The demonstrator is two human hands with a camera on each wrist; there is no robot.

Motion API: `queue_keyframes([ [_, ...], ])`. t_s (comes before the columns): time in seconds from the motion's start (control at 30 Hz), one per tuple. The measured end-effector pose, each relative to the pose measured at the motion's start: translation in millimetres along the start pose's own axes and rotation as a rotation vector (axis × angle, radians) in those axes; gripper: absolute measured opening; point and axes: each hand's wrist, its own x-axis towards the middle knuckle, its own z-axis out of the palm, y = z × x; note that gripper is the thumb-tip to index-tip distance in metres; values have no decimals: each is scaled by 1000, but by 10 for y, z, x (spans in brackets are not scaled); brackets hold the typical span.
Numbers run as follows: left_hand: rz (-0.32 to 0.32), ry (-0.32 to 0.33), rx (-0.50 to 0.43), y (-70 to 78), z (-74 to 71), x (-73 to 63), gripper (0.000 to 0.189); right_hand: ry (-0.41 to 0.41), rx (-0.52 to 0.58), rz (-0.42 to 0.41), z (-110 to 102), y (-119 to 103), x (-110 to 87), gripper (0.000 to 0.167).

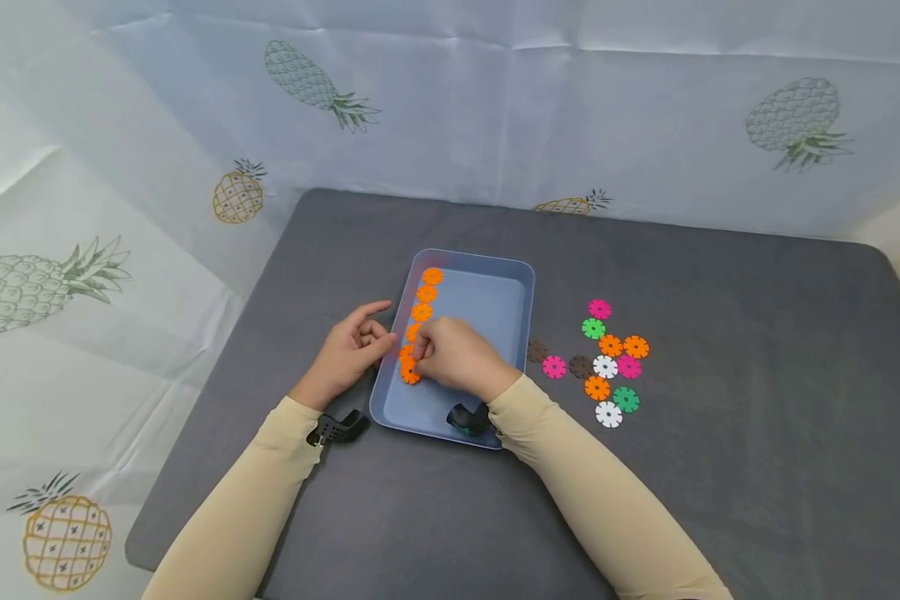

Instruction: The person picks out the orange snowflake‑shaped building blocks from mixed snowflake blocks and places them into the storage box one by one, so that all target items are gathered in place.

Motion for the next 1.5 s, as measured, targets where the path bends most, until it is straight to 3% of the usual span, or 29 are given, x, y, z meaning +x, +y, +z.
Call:
queue_keyframes([
  [0.33,12,-11,11,37,9,31,57,-29,0,37,67,45,27,14],
  [0.67,14,-15,1,23,3,28,56,-49,-21,6,120,23,50,11],
  [1.5,18,-9,-9,17,-2,29,55,-22,-71,23,163,36,103,16],
])
